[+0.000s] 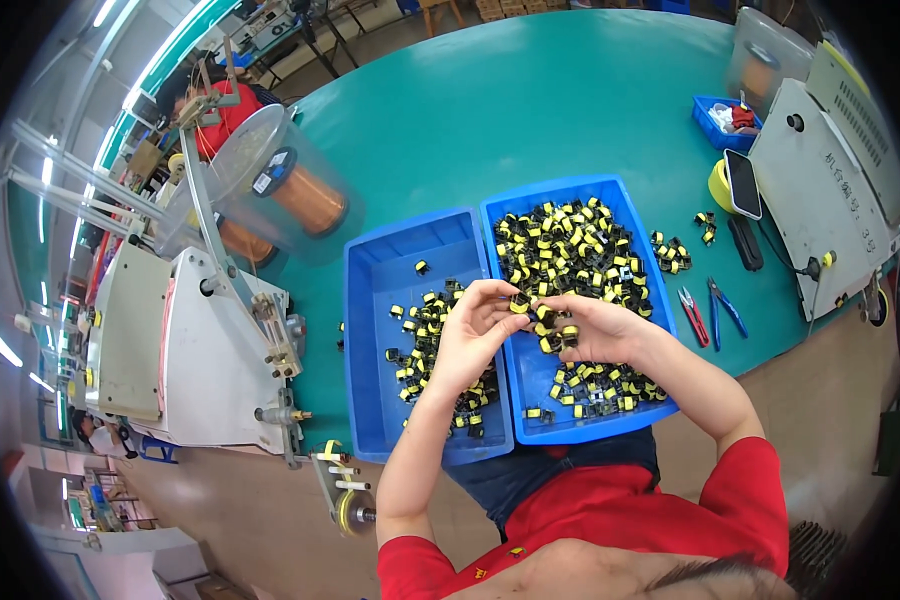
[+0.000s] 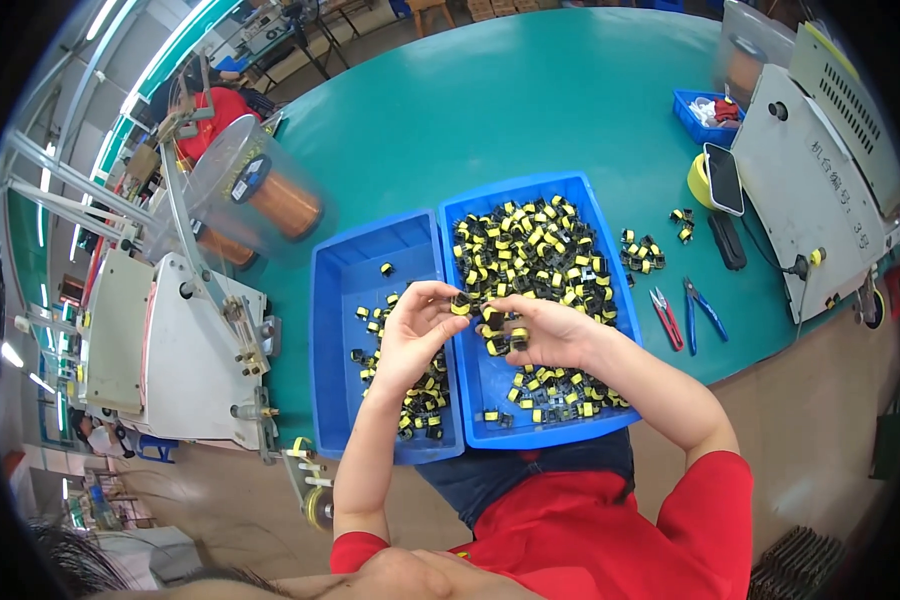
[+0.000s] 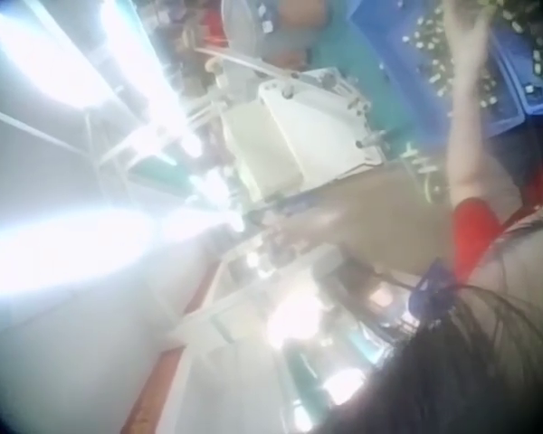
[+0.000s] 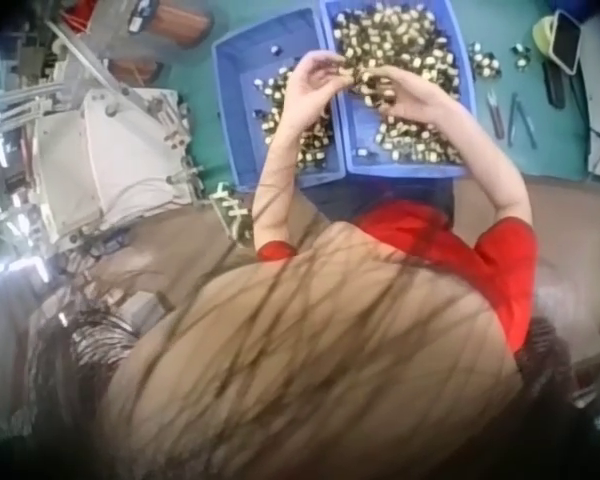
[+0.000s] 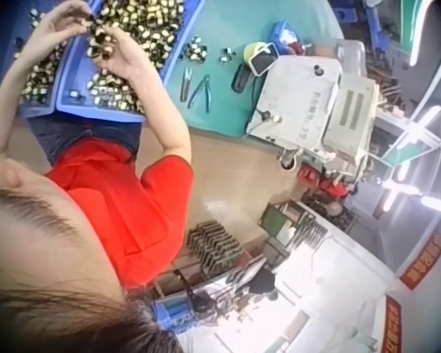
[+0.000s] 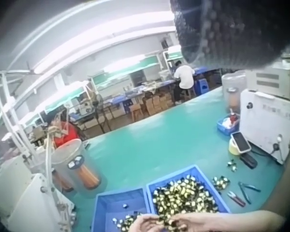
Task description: The person assembles small electronic components by hand and with pliers at a factory workbench.
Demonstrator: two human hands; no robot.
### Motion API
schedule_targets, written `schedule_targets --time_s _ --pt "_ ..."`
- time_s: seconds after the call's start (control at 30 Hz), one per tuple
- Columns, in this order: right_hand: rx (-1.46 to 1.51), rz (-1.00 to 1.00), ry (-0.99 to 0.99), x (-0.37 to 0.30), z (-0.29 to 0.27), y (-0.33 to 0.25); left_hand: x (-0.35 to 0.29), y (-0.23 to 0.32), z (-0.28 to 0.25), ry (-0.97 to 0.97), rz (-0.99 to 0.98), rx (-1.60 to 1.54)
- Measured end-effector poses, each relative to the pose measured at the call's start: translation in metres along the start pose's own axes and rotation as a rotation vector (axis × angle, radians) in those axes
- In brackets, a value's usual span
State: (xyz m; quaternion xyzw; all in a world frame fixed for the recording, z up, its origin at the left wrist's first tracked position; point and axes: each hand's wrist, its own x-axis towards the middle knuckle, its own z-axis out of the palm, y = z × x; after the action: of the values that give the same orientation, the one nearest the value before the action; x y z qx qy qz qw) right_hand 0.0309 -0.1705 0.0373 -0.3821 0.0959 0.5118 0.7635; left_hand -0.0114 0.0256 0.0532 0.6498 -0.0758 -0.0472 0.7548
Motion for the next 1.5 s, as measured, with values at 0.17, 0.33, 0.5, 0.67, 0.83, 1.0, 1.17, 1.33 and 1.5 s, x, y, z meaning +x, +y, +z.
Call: schedule_targets --time_s 0.17,0.33,0.5,0.67,0.83,1.0,1.17,1.33,1.5 --pt "0.003 0.022 0.017 0.003 -0.003 0.004 0.002 0.008 0.0 0.018 -0.167 -0.354" --pt "-0.114 -0.017 0.063 -0.004 0.011 0.0 0.003 0.004 -0.008 0.007 -0.285 -0.593" --pt "-0.104 -0.109 0.006 -0.006 0.012 0.003 0.002 -0.007 -0.009 0.012 -0.237 -0.531" --pt "-0.253 -0.228 -0.079 -0.006 0.013 0.008 0.0 -0.009 0.012 0.017 0.01 0.198" --pt "-0.268 -0.224 0.024 -0.008 0.022 0.004 0.0 -0.015 0.008 0.041 0.252 0.447" --pt "-0.125 -0.218 -0.016 -0.008 0.014 0.003 0.0 -0.007 0.005 0.033 -0.117 -0.281" --pt "-0.077 -0.245 0.055 -0.009 0.02 0.002 0.002 -0.004 0.001 0.087 -0.305 -0.666" --pt "-0.072 -0.284 0.006 -0.01 0.019 0.002 0.002 -0.001 0.001 0.099 -0.369 -0.629" --pt "-0.156 -0.351 -0.01 -0.008 0.02 0.005 0.001 -0.014 0.008 0.041 -0.281 -0.299"
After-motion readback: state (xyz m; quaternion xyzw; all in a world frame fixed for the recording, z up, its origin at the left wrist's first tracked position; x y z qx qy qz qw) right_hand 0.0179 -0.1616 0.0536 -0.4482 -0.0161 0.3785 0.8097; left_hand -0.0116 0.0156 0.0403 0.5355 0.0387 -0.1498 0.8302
